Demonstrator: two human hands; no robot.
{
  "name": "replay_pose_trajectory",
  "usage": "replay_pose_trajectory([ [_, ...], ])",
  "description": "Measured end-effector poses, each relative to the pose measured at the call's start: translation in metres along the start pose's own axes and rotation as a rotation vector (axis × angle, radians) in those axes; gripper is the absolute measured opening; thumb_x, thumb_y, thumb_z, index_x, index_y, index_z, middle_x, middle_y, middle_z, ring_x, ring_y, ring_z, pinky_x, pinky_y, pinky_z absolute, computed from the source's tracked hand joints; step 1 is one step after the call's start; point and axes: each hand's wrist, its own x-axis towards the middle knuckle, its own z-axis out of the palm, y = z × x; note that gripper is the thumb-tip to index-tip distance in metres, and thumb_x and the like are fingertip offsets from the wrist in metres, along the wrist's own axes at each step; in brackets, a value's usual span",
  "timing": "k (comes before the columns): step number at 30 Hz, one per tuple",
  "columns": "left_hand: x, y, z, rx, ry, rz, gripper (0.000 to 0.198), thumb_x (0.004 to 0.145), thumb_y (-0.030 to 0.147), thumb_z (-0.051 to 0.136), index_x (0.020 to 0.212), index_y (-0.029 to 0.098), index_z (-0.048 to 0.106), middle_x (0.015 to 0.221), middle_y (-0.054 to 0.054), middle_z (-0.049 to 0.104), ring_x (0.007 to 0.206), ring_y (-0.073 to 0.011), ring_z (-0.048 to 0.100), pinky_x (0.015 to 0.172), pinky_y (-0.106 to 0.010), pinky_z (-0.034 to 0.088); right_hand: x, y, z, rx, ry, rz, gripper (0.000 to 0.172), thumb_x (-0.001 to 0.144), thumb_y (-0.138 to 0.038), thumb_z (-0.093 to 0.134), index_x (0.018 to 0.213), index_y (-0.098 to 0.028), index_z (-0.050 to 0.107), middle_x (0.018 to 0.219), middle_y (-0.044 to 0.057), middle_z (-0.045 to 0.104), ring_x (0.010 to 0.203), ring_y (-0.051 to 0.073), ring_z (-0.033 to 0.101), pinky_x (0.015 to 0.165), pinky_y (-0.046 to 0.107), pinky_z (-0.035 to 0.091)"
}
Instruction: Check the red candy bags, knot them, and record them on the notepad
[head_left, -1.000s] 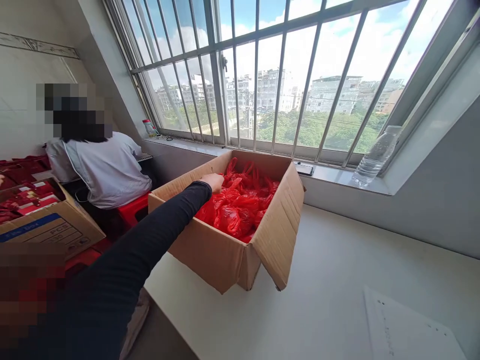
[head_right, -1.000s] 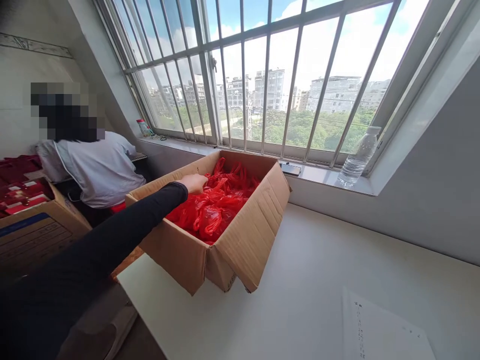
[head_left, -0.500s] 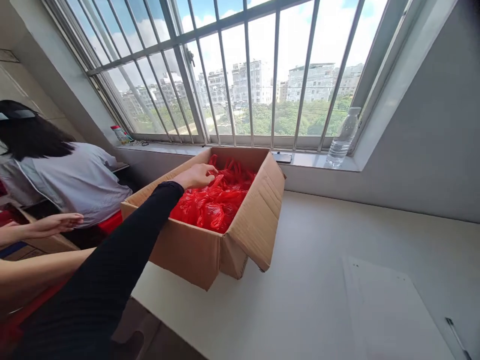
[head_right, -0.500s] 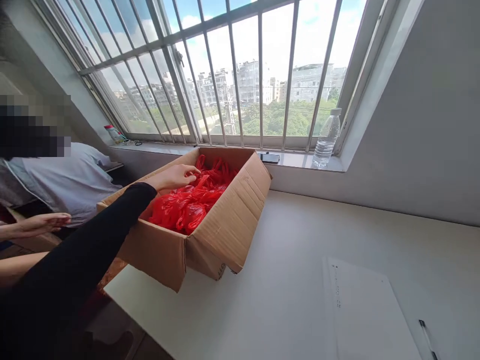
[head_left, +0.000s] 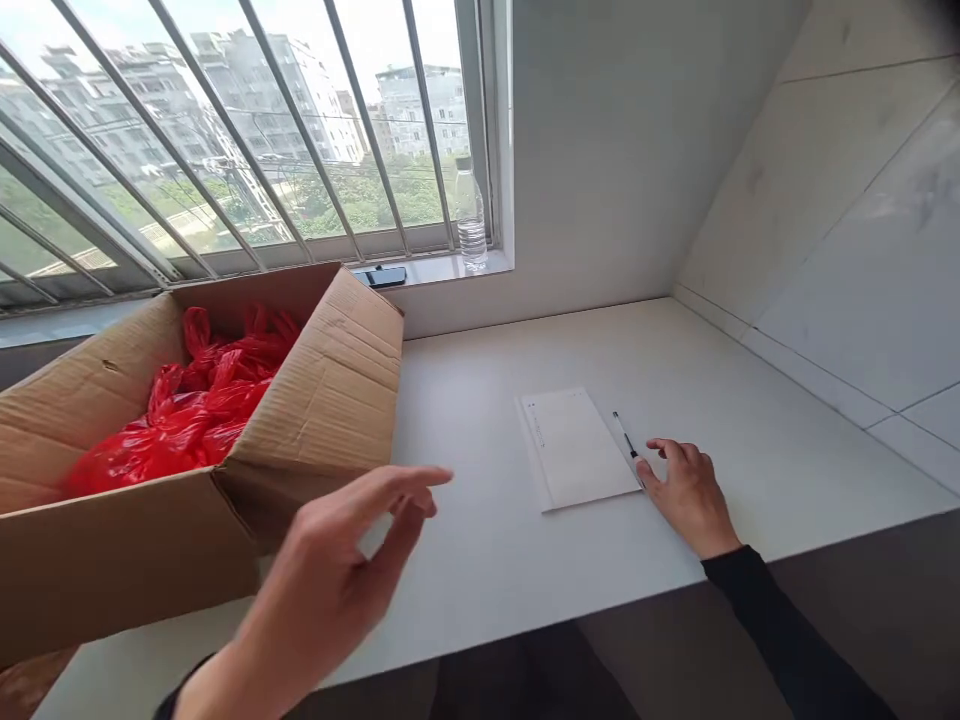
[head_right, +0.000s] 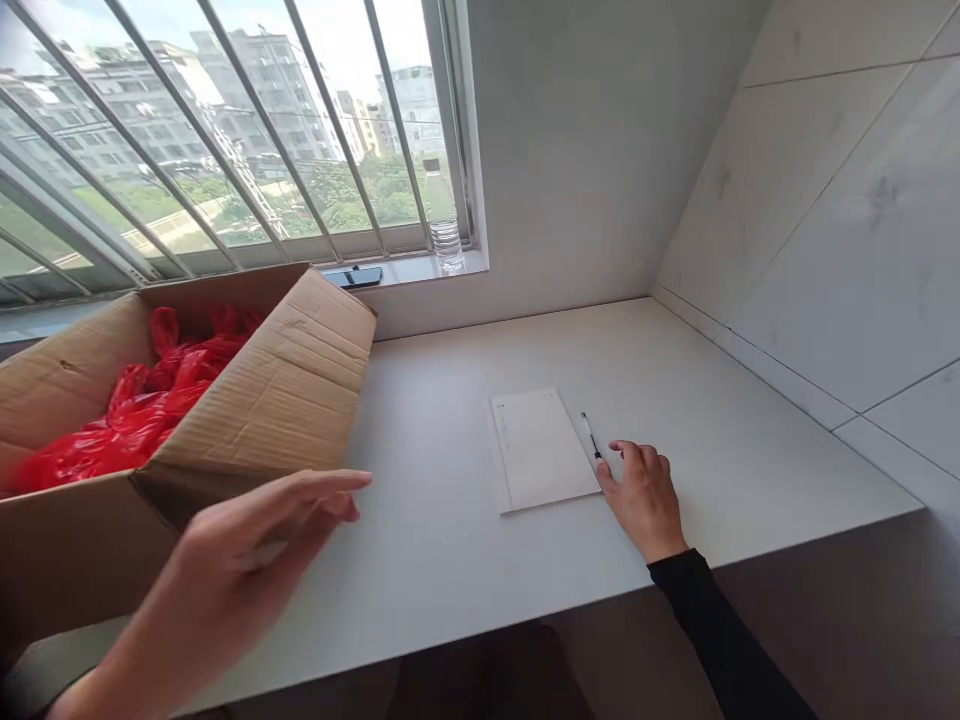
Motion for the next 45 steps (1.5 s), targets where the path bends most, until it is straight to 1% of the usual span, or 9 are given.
replay_pose_trajectory([
  [5, -0.024, -0.002, 0.120, -0.377, -0.211, -0.242, 0.025, 0.100, 0.027, 0.050, 0.110, 0.028, 0.072, 0.088, -0.002, 0.073, 0.080, -0.0169, 0.066, 0.073, -0.029, 0.053, 0.005, 0.015, 0.007, -0.031, -0.069, 0.066, 0.023, 0.093, -0.038, 0.048, 0.090, -0.021, 0.064, 0.088, 0.012, 0.065, 0.091, 0.031, 0.058, 0.086, 0.047, 0.048],
  [10, -0.036, 0.007, 0.172, -0.495, -0.253, -0.341, 0.028, 0.098, 0.022, 0.046, 0.106, 0.027, 0.072, 0.085, -0.003, 0.071, 0.078, -0.0186, 0.063, 0.069, -0.032, 0.050, 0.008, 0.004, -0.001, 0.034, -0.115, 0.114, 0.023, 0.090, -0.039, 0.053, 0.093, -0.019, 0.064, 0.096, 0.015, 0.066, 0.099, 0.034, 0.057, 0.088, 0.049, 0.046],
  [14, -0.030, 0.015, 0.187, -0.585, -0.270, -0.406, 0.028, 0.101, 0.028, 0.043, 0.109, 0.024, 0.070, 0.089, -0.005, 0.070, 0.075, -0.0180, 0.064, 0.064, -0.031, 0.051, 0.002, -0.025, -0.015, 0.200, -0.161, 0.165, 0.032, 0.097, -0.048, 0.049, 0.107, -0.020, 0.061, 0.100, 0.011, 0.067, 0.090, 0.026, 0.062, 0.082, 0.043, 0.051],
  [18, -0.016, 0.018, 0.198, -0.644, -0.289, -0.412, 0.029, 0.103, 0.040, 0.044, 0.115, 0.023, 0.063, 0.101, -0.007, 0.070, 0.079, -0.0170, 0.066, 0.062, -0.029, 0.051, -0.020, -0.077, -0.018, 0.642, -0.403, 0.164, 0.037, 0.100, -0.057, 0.047, 0.114, -0.025, 0.057, 0.091, 0.001, 0.065, 0.080, 0.017, 0.063, 0.077, 0.033, 0.055],
  [22, -0.005, 0.014, 0.202, -0.594, -0.295, -0.387, 0.026, 0.102, 0.047, 0.046, 0.095, 0.023, 0.056, 0.087, -0.002, 0.065, 0.071, -0.0158, 0.056, 0.053, -0.027, 0.039, -0.035, -0.118, -0.008, 1.008, -0.574, 0.238, 0.033, 0.097, -0.056, 0.057, 0.107, -0.024, 0.056, 0.088, 0.000, 0.062, 0.085, 0.017, 0.062, 0.082, 0.033, 0.052],
  [28, -0.002, -0.005, 0.195, -0.455, -0.339, -0.296, 0.028, 0.103, 0.036, 0.042, 0.078, 0.025, 0.038, 0.068, 0.004, 0.046, 0.058, -0.0149, 0.034, 0.055, -0.030, 0.027, -0.023, -0.125, 0.008, 0.953, -0.574, 0.235, 0.034, 0.097, -0.058, 0.055, 0.102, -0.025, 0.057, 0.081, -0.004, 0.050, 0.071, 0.013, 0.049, 0.071, 0.029, 0.045],
  [36, 0.014, -0.024, 0.201, -0.424, -0.348, -0.213, 0.033, 0.107, 0.039, 0.037, 0.076, 0.025, 0.033, 0.065, 0.005, 0.039, 0.057, -0.0147, 0.033, 0.056, -0.030, 0.026, -0.007, -0.127, 0.024, 0.975, -0.675, 0.261, 0.044, 0.099, -0.062, 0.048, 0.089, -0.021, 0.062, 0.059, -0.006, 0.043, 0.055, 0.012, 0.041, 0.056, 0.028, 0.036],
  [42, 0.024, -0.041, 0.210, -0.468, -0.378, -0.079, 0.036, 0.108, 0.036, 0.035, 0.075, 0.025, 0.028, 0.065, 0.005, 0.037, 0.057, -0.0147, 0.030, 0.053, -0.030, 0.028, 0.047, -0.098, 0.033, 1.028, -0.120, 0.396, 0.039, 0.098, -0.062, 0.051, 0.092, -0.024, 0.057, 0.064, -0.007, 0.044, 0.052, 0.010, 0.045, 0.050, 0.024, 0.038],
  [45, 0.028, -0.047, 0.215, -0.464, -0.310, 0.018, 0.023, 0.105, 0.028, 0.042, 0.083, 0.023, 0.044, 0.085, -0.002, 0.059, 0.082, -0.0195, 0.053, 0.072, -0.034, 0.043, 0.069, -0.086, 0.044, 0.916, -0.188, 0.330, 0.039, 0.094, -0.059, 0.060, 0.098, -0.021, 0.067, 0.078, 0.001, 0.063, 0.065, 0.013, 0.057, 0.054, 0.024, 0.045],
])
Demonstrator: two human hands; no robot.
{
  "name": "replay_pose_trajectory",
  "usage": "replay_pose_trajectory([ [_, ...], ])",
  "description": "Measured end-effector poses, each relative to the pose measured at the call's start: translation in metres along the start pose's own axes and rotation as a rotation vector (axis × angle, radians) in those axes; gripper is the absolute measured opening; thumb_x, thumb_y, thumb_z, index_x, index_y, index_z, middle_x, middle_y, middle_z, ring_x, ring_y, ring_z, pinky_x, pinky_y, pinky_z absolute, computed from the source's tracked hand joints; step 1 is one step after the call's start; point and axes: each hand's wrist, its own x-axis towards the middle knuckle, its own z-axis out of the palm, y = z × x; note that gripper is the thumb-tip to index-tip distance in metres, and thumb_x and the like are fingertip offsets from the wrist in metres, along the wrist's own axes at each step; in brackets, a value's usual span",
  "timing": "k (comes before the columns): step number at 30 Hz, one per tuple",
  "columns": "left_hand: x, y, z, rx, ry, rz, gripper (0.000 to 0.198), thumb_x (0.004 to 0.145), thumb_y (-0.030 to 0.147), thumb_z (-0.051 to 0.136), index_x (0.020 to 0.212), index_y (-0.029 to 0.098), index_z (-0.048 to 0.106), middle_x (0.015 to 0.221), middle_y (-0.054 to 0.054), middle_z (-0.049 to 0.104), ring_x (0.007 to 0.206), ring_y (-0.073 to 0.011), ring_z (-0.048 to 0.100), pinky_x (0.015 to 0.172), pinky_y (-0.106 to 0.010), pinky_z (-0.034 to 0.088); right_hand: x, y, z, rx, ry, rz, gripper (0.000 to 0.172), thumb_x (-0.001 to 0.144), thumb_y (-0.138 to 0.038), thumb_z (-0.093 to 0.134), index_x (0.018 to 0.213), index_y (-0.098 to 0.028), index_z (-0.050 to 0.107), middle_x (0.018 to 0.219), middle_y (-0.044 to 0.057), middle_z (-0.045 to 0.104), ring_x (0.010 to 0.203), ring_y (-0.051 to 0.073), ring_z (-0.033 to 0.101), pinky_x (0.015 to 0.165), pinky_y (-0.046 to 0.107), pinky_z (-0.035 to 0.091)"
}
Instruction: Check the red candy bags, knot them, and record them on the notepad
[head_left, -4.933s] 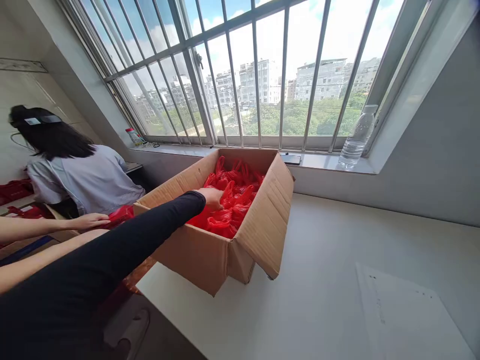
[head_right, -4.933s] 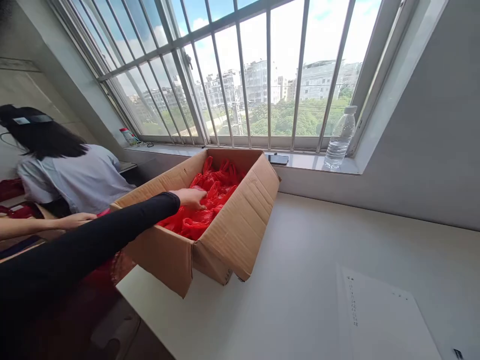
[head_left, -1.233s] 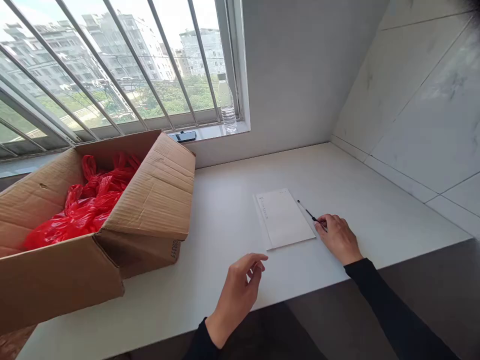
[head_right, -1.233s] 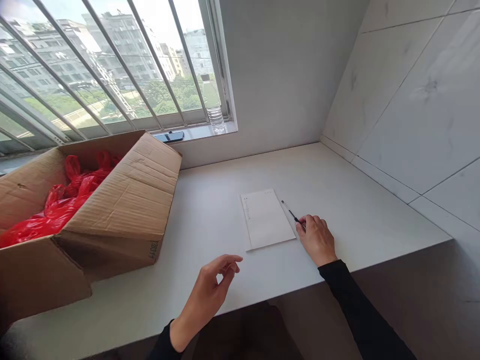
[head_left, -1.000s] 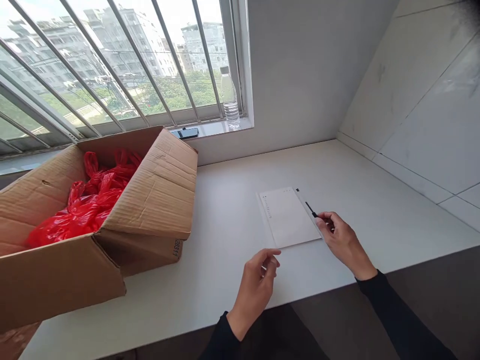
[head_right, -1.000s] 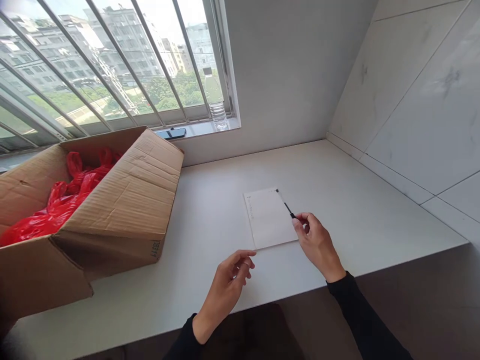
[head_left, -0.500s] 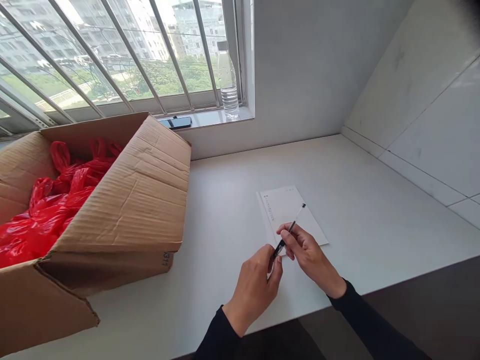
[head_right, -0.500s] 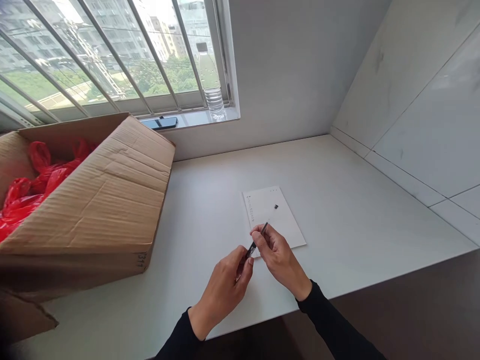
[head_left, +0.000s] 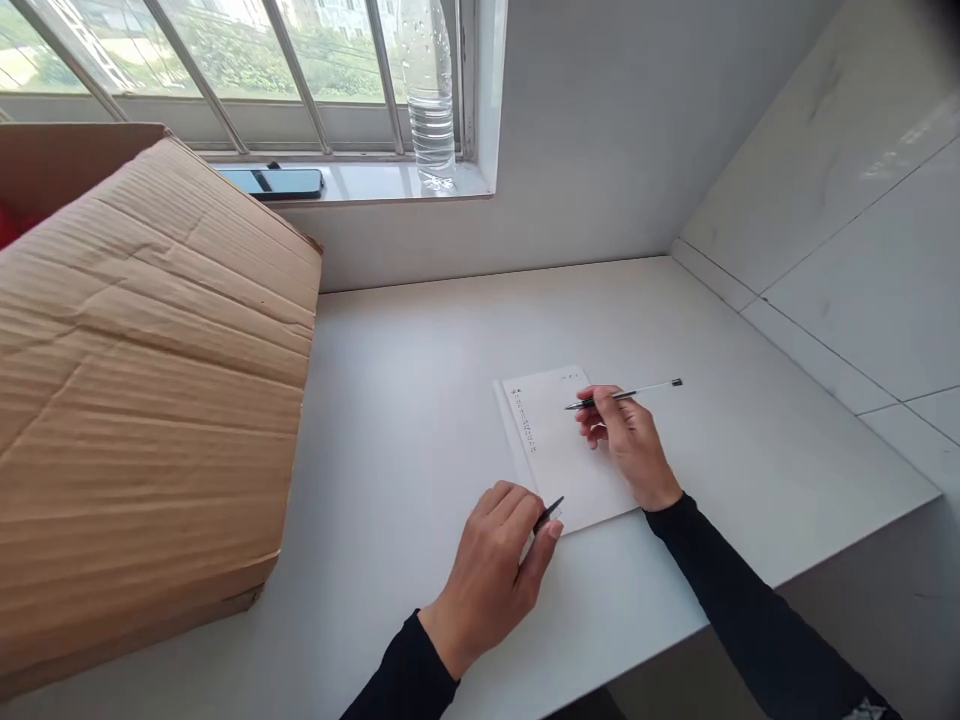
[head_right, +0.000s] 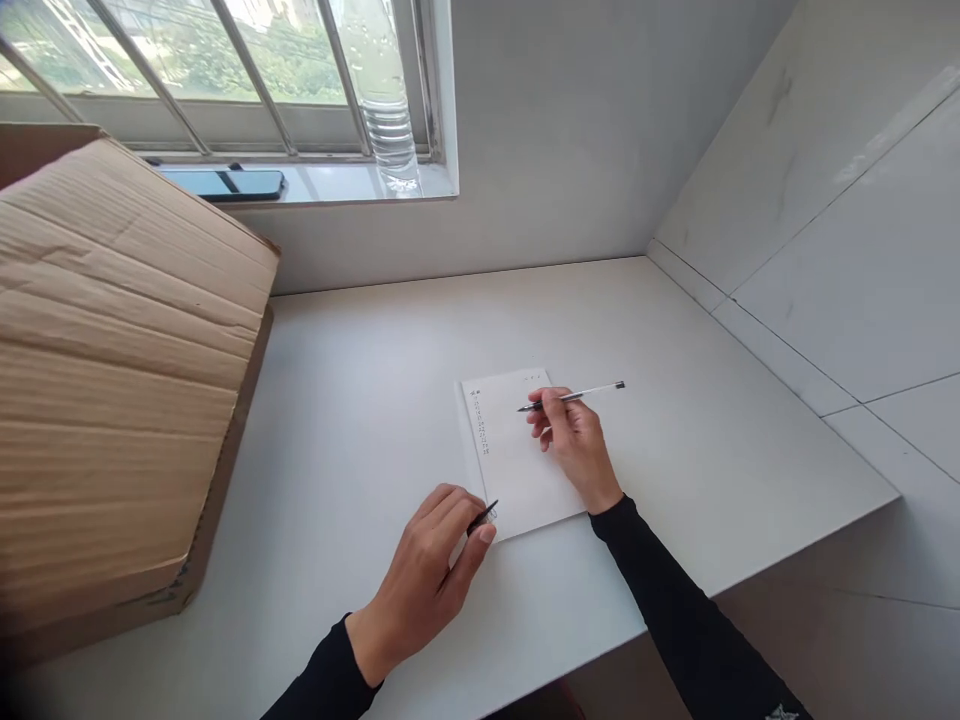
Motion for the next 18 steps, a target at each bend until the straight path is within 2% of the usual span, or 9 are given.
replay_pose_trajectory([
  [2, 0.003, -0.004, 0.002, 0.033, 0.026, 0.115, 0.008, 0.103, 0.021, 0.048, 0.097, 0.022, 0.053, 0.109, -0.006, 0.067, 0.110, -0.0238, 0.057, 0.094, -0.040, 0.045, 0.008, 0.006, 0.004, -0.076, -0.048, 0.004, 0.038, 0.091, -0.056, 0.066, 0.097, -0.019, 0.071, 0.084, 0.004, 0.069, 0.067, 0.014, 0.060, 0.052, 0.024, 0.046],
  [4, 0.005, -0.007, 0.005, 0.080, 0.041, 0.202, 0.010, 0.101, 0.015, 0.053, 0.108, 0.021, 0.056, 0.117, -0.006, 0.069, 0.121, -0.0249, 0.058, 0.106, -0.044, 0.042, 0.011, 0.011, 0.008, -0.136, -0.046, 0.004, 0.037, 0.091, -0.054, 0.066, 0.099, -0.019, 0.072, 0.084, 0.004, 0.071, 0.064, 0.013, 0.059, 0.051, 0.023, 0.046],
  [8, 0.008, -0.010, 0.009, 0.089, 0.068, 0.197, 0.013, 0.098, 0.012, 0.056, 0.108, 0.020, 0.059, 0.107, -0.005, 0.073, 0.116, -0.0243, 0.063, 0.108, -0.044, 0.044, 0.009, 0.017, 0.012, -0.221, -0.015, 0.022, 0.033, 0.092, -0.050, 0.065, 0.099, -0.019, 0.072, 0.080, 0.003, 0.071, 0.059, 0.011, 0.058, 0.050, 0.023, 0.047],
  [12, 0.010, -0.010, 0.009, 0.076, 0.082, 0.184, 0.014, 0.098, 0.012, 0.057, 0.108, 0.021, 0.060, 0.107, -0.005, 0.074, 0.118, -0.0242, 0.064, 0.110, -0.044, 0.044, 0.010, 0.017, 0.010, -0.253, 0.019, 0.043, 0.030, 0.093, -0.048, 0.063, 0.098, -0.019, 0.072, 0.080, 0.003, 0.071, 0.061, 0.013, 0.061, 0.052, 0.024, 0.050],
  [18, 0.010, -0.011, 0.009, 0.071, 0.075, 0.173, 0.015, 0.097, 0.011, 0.058, 0.109, 0.020, 0.061, 0.109, -0.005, 0.074, 0.119, -0.0224, 0.064, 0.112, -0.042, 0.042, 0.009, 0.017, 0.009, -0.327, 0.076, 0.010, 0.024, 0.092, -0.042, 0.063, 0.092, -0.020, 0.072, 0.081, 0.003, 0.069, 0.060, 0.012, 0.058, 0.050, 0.023, 0.047],
])
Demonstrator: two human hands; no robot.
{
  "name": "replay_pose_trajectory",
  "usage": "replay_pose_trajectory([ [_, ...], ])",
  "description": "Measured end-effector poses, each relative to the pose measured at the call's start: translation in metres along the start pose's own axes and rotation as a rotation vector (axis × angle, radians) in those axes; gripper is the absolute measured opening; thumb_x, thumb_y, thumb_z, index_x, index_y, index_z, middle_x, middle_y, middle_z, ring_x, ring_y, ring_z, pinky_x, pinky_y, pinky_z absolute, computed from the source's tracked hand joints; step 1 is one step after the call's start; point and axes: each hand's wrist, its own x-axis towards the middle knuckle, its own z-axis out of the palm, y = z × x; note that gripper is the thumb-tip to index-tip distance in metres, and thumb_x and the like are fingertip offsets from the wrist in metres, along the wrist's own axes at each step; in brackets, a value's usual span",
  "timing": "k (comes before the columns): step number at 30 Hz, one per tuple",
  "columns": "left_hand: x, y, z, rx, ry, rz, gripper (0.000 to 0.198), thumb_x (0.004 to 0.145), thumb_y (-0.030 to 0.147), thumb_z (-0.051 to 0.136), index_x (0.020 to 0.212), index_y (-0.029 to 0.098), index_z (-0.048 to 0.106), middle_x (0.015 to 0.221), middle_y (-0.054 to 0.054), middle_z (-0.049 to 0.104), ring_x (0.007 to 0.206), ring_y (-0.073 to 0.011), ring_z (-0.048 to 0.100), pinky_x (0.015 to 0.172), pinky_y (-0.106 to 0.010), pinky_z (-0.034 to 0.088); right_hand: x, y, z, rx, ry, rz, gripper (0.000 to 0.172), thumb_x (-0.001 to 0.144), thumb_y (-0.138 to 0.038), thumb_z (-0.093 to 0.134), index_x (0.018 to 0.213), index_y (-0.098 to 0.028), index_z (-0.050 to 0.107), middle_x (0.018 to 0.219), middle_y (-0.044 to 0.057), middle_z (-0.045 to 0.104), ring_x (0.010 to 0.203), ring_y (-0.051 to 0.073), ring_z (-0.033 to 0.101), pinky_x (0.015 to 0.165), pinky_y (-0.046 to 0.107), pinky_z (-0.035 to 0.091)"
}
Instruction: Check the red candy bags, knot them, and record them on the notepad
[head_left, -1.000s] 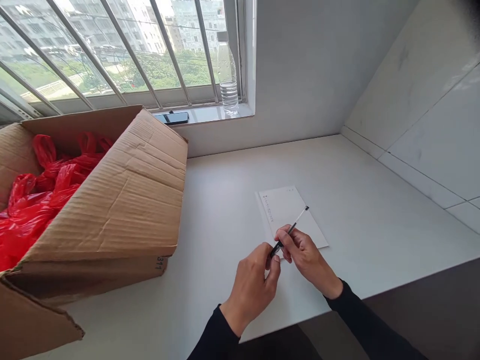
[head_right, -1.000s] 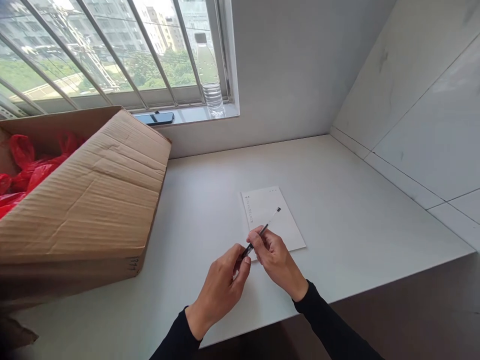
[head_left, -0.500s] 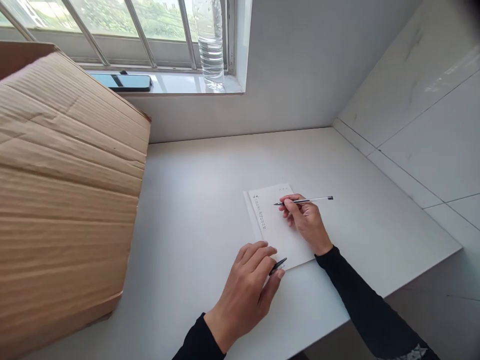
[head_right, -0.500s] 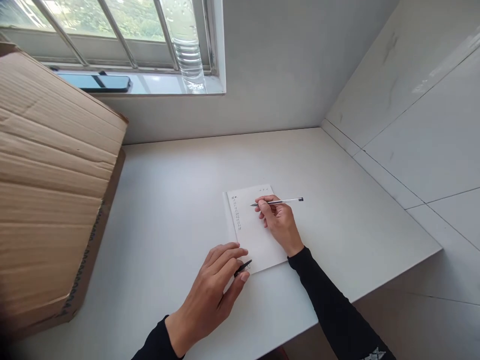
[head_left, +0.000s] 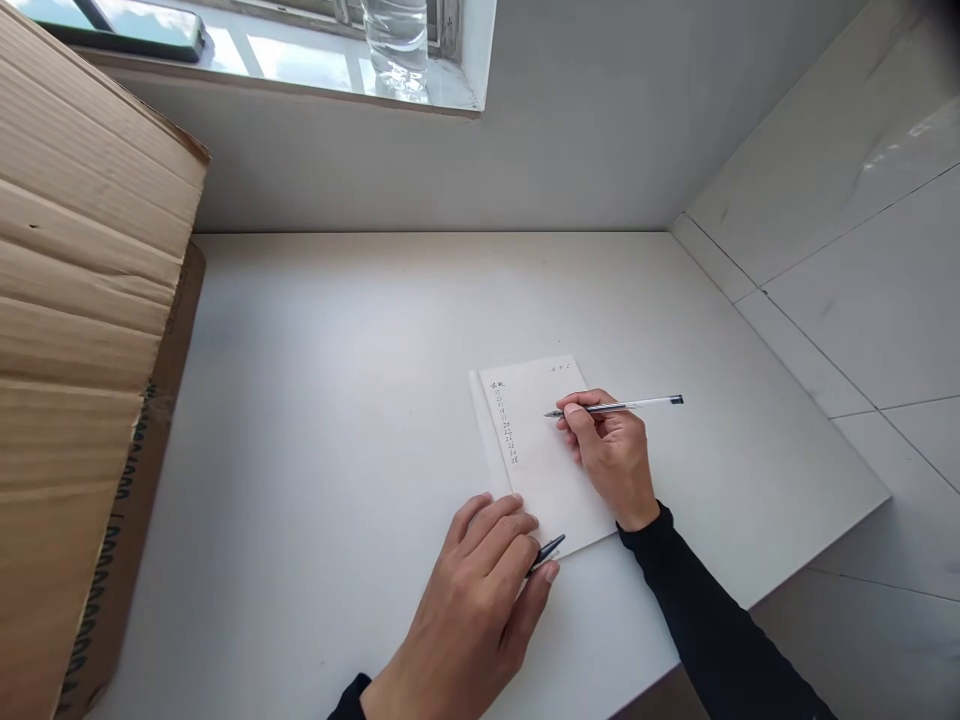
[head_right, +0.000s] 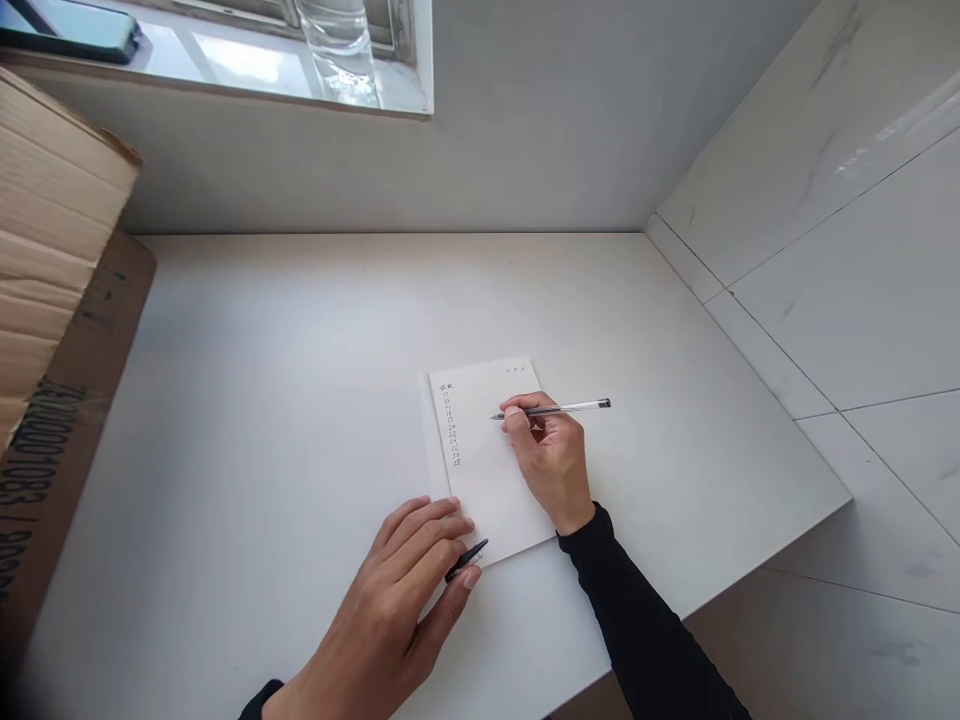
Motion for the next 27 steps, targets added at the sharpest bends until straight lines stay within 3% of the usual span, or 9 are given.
replay_pose_trajectory([
  [12, 0.0011, -0.0015, 0.0027, -0.002, -0.008, -0.006, 0.018, 0.096, 0.010, 0.061, 0.112, 0.018, 0.063, 0.110, -0.002, 0.073, 0.122, -0.0192, 0.061, 0.116, -0.037, 0.036, 0.0043, 0.0000, -0.0013, 0.068, 0.011, 0.032, 0.023, 0.094, -0.042, 0.062, 0.094, -0.020, 0.070, 0.077, 0.001, 0.068, 0.059, 0.011, 0.059, 0.049, 0.021, 0.049],
  [27, 0.0028, -0.0014, 0.0049, -0.012, 0.003, -0.011, 0.017, 0.096, 0.009, 0.061, 0.111, 0.018, 0.064, 0.109, -0.003, 0.074, 0.120, -0.0205, 0.063, 0.113, -0.039, 0.038, 0.0038, 0.0024, -0.0018, 0.093, 0.015, 0.024, 0.017, 0.093, -0.038, 0.064, 0.092, -0.022, 0.072, 0.075, 0.000, 0.067, 0.059, 0.011, 0.059, 0.047, 0.019, 0.050],
])
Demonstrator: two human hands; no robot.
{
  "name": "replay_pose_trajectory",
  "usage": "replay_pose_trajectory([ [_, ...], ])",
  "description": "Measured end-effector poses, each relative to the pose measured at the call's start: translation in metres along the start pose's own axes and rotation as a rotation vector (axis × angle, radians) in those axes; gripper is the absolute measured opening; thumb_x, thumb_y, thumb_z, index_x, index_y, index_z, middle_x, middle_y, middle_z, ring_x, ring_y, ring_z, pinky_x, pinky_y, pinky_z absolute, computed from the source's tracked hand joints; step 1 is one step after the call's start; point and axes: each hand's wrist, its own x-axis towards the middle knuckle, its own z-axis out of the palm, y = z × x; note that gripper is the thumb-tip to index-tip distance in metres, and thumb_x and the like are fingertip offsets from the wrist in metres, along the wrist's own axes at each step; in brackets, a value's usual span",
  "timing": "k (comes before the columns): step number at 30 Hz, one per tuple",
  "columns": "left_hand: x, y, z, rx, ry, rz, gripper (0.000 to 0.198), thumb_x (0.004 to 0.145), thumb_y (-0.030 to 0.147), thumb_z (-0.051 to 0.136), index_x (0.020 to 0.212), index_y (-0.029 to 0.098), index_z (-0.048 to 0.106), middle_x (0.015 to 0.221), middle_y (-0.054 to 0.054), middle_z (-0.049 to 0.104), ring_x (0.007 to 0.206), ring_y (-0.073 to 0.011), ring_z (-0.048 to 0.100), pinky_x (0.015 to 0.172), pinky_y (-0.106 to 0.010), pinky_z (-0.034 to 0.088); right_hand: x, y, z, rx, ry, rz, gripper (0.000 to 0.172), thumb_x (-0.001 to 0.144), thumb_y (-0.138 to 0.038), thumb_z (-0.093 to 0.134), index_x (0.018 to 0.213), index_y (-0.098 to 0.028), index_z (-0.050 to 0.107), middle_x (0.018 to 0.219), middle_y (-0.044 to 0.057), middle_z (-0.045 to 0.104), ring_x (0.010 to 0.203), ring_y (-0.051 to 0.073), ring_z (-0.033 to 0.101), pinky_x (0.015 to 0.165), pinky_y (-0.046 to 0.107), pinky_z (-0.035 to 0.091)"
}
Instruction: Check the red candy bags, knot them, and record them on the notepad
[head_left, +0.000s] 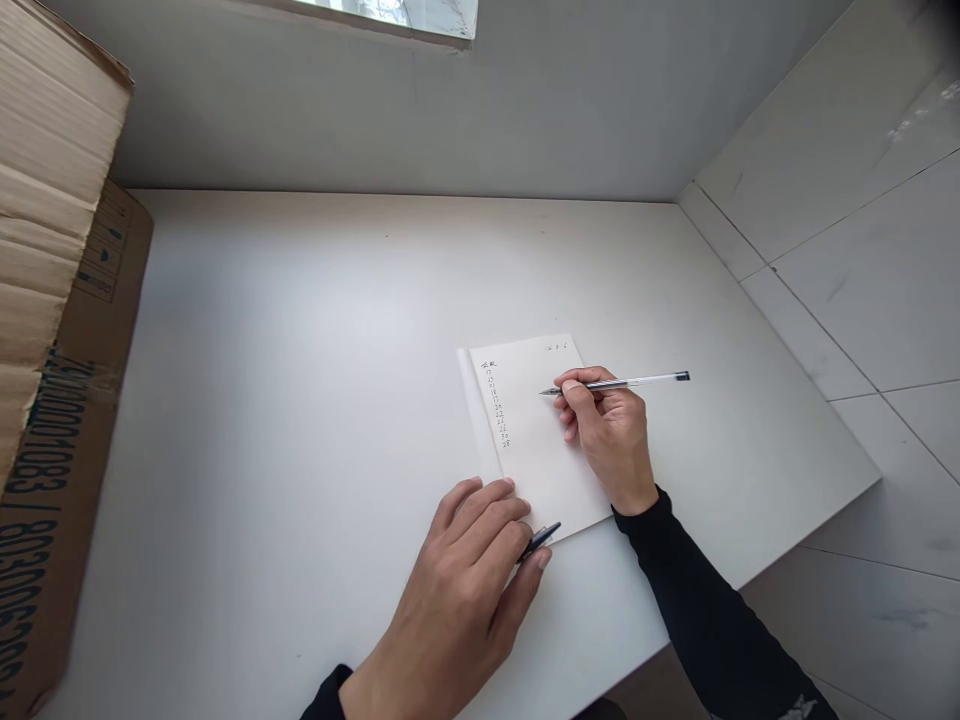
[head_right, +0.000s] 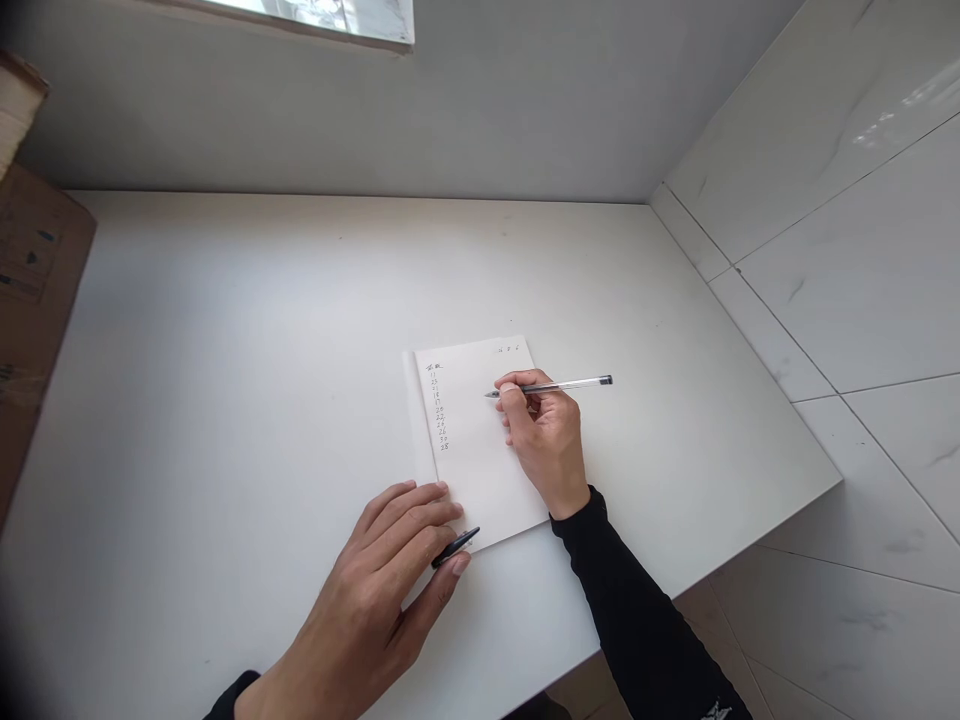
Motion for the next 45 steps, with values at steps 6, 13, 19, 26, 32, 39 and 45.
replay_pose_trajectory([
  [6, 0.001, 0.000, 0.001, -0.006, -0.002, 0.002, 0.017, 0.096, 0.008, 0.062, 0.110, 0.017, 0.064, 0.109, -0.003, 0.074, 0.121, -0.0197, 0.062, 0.114, -0.039, 0.038, 0.002, 0.000, -0.001, 0.004, 0.024, 0.011, 0.015, 0.093, -0.035, 0.064, 0.090, -0.022, 0.071, 0.072, -0.002, 0.067, 0.055, 0.010, 0.058, 0.046, 0.021, 0.051],
  [13, 0.001, 0.000, 0.000, 0.006, -0.006, 0.004, 0.017, 0.096, 0.009, 0.062, 0.111, 0.016, 0.064, 0.109, -0.003, 0.073, 0.121, -0.0193, 0.061, 0.113, -0.038, 0.037, -0.020, 0.001, 0.000, 0.022, -0.020, -0.316, 0.014, 0.093, -0.020, 0.061, 0.092, -0.026, 0.074, 0.080, -0.003, 0.070, 0.059, 0.009, 0.062, 0.055, 0.023, 0.052],
  [19, 0.000, 0.000, 0.000, 0.019, -0.016, -0.002, 0.015, 0.097, 0.011, 0.062, 0.110, 0.016, 0.065, 0.112, -0.004, 0.074, 0.123, -0.0199, 0.061, 0.115, -0.039, 0.036, -0.029, -0.001, 0.004, -0.066, -0.210, -0.291, 0.015, 0.090, -0.015, 0.063, 0.092, -0.027, 0.072, 0.087, -0.003, 0.072, 0.075, 0.012, 0.069, 0.062, 0.023, 0.054],
  [26, -0.001, -0.001, 0.000, 0.011, -0.020, -0.015, 0.013, 0.096, 0.011, 0.063, 0.108, 0.017, 0.065, 0.113, -0.003, 0.074, 0.124, -0.0196, 0.061, 0.115, -0.038, 0.036, -0.024, -0.004, 0.005, -0.136, -0.147, -0.208, 0.014, 0.090, -0.017, 0.062, 0.092, -0.026, 0.072, 0.083, -0.003, 0.072, 0.074, 0.013, 0.070, 0.059, 0.021, 0.053],
  [32, -0.001, 0.000, 0.000, 0.010, -0.014, -0.016, 0.014, 0.096, 0.011, 0.063, 0.108, 0.017, 0.065, 0.111, -0.003, 0.075, 0.123, -0.0198, 0.062, 0.115, -0.039, 0.037, -0.026, -0.003, 0.003, -0.126, -0.154, -0.215, 0.014, 0.089, -0.015, 0.061, 0.086, -0.025, 0.071, 0.076, -0.003, 0.070, 0.068, 0.012, 0.066, 0.056, 0.022, 0.050],
  [39, 0.002, 0.000, 0.000, 0.023, -0.002, 0.001, 0.016, 0.096, 0.011, 0.062, 0.110, 0.017, 0.066, 0.111, -0.005, 0.075, 0.121, -0.0214, 0.064, 0.113, -0.041, 0.040, -0.027, -0.001, 0.004, -0.105, -0.390, -0.275, 0.017, 0.084, -0.010, 0.061, 0.088, -0.022, 0.072, 0.081, -0.001, 0.070, 0.070, 0.013, 0.063, 0.060, 0.025, 0.051],
  [45, 0.001, -0.001, 0.001, 0.012, -0.002, -0.005, 0.016, 0.095, 0.010, 0.063, 0.109, 0.016, 0.066, 0.112, -0.005, 0.075, 0.121, -0.0207, 0.063, 0.114, -0.040, 0.039, -0.026, -0.002, 0.004, -0.126, -0.417, -0.258, 0.019, 0.082, -0.008, 0.060, 0.090, -0.021, 0.072, 0.080, -0.001, 0.068, 0.065, 0.012, 0.058, 0.056, 0.026, 0.048],
])
